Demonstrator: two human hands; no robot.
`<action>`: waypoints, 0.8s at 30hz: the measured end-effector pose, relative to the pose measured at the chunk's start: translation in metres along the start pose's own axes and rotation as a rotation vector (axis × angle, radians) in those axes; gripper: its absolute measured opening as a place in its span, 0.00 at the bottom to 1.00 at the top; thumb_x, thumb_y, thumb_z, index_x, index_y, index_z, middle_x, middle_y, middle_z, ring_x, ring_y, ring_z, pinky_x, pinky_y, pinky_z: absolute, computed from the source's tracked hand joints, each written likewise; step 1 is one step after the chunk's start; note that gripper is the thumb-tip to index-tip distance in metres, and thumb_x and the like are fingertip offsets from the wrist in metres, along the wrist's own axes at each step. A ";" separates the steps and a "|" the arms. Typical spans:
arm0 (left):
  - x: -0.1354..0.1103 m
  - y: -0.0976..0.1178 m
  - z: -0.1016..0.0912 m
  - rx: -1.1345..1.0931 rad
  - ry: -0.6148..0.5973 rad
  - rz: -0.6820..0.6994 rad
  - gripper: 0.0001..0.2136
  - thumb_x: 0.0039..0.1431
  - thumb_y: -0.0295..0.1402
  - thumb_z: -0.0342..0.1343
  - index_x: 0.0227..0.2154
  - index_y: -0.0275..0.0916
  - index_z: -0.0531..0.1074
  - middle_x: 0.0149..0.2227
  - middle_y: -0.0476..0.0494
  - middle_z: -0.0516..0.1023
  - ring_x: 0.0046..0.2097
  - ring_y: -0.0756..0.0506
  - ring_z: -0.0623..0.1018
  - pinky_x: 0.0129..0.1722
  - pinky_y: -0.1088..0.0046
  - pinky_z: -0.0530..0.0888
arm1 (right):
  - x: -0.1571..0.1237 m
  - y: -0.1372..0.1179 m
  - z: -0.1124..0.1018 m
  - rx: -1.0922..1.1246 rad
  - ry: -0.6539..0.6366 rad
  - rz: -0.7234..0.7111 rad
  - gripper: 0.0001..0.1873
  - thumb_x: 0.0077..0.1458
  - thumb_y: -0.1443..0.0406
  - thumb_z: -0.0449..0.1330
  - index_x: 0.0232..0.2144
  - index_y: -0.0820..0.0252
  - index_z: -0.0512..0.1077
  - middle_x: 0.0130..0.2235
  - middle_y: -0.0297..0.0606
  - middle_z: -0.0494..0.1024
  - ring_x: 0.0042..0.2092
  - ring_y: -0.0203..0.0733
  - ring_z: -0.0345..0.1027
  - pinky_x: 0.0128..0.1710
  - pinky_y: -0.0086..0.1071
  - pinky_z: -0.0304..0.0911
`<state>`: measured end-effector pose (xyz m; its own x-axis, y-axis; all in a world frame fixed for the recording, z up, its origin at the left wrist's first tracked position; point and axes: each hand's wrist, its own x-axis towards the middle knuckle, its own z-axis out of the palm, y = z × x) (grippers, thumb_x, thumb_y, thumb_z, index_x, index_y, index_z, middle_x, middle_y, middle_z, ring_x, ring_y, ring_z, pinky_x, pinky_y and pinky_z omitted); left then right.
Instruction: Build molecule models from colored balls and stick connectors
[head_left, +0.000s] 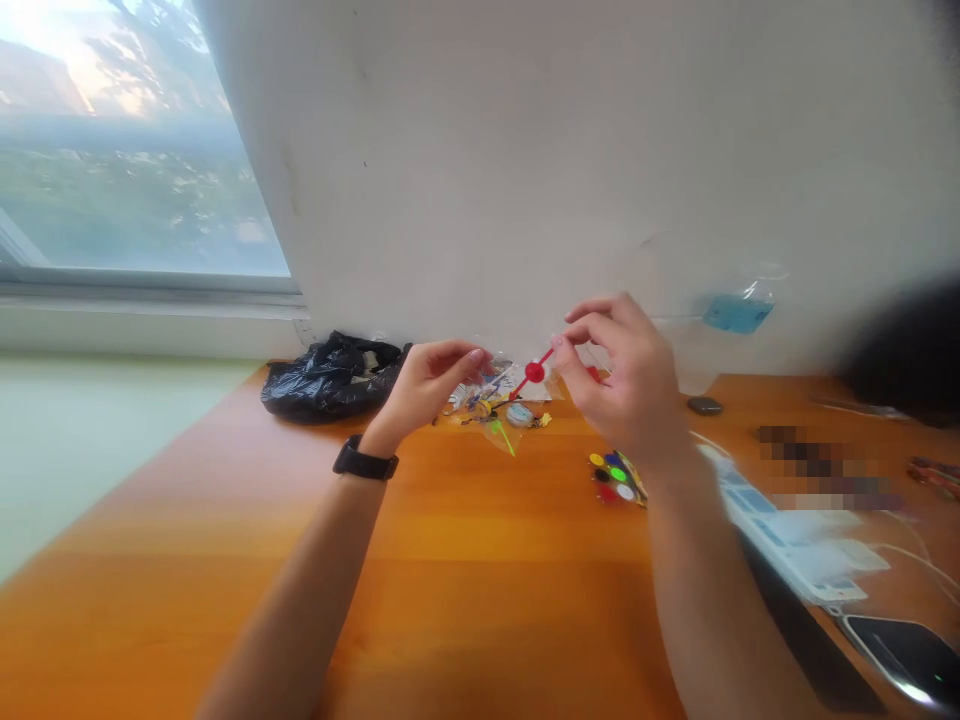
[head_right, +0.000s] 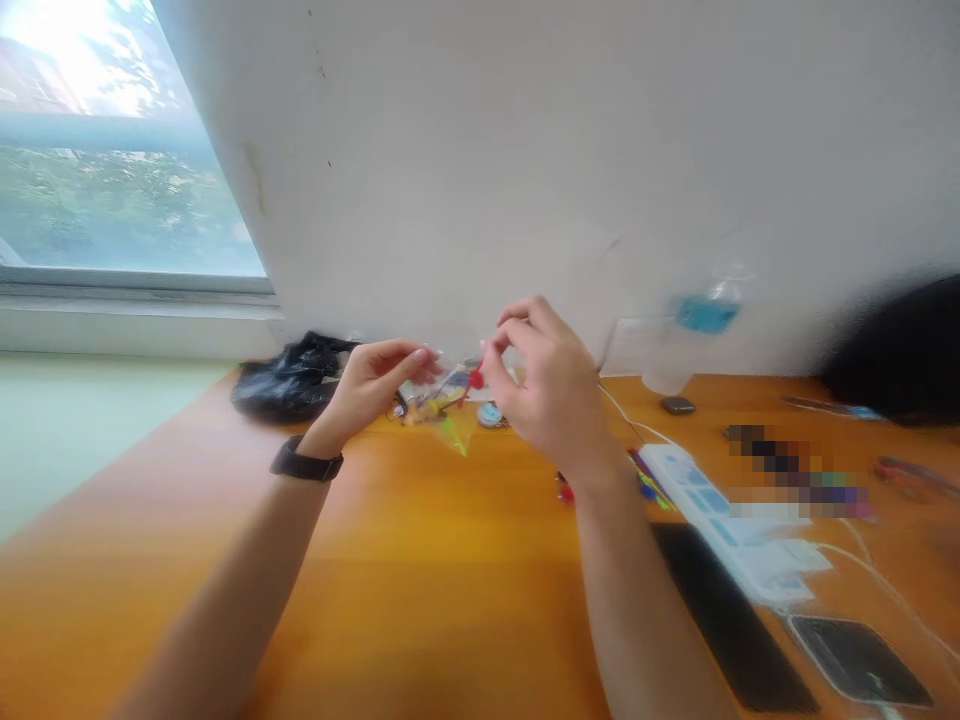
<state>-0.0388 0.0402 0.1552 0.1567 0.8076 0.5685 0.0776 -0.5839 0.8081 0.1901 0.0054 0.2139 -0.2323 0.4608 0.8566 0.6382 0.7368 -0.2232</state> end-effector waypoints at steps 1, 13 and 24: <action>0.000 0.000 0.001 -0.008 0.008 0.008 0.17 0.65 0.47 0.62 0.40 0.35 0.82 0.35 0.40 0.85 0.37 0.46 0.82 0.40 0.73 0.78 | -0.001 -0.001 0.000 -0.002 -0.055 0.004 0.08 0.65 0.63 0.60 0.31 0.55 0.73 0.46 0.43 0.76 0.46 0.49 0.72 0.48 0.42 0.67; -0.001 0.004 0.012 -0.133 0.082 0.015 0.17 0.64 0.47 0.63 0.37 0.34 0.80 0.35 0.40 0.84 0.39 0.44 0.84 0.42 0.70 0.82 | -0.007 0.007 0.011 0.160 -0.311 0.138 0.10 0.65 0.62 0.61 0.30 0.56 0.77 0.49 0.40 0.77 0.46 0.46 0.74 0.44 0.38 0.68; -0.001 0.010 0.013 -0.206 0.122 -0.014 0.18 0.63 0.48 0.64 0.38 0.34 0.80 0.35 0.40 0.84 0.39 0.44 0.85 0.45 0.66 0.84 | -0.005 0.007 0.005 0.315 -0.325 0.074 0.09 0.63 0.61 0.63 0.46 0.50 0.79 0.50 0.39 0.75 0.51 0.47 0.72 0.53 0.42 0.69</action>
<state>-0.0254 0.0326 0.1607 0.0355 0.8269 0.5612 -0.1254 -0.5534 0.8234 0.1922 0.0113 0.2058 -0.4448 0.6118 0.6541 0.4186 0.7877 -0.4520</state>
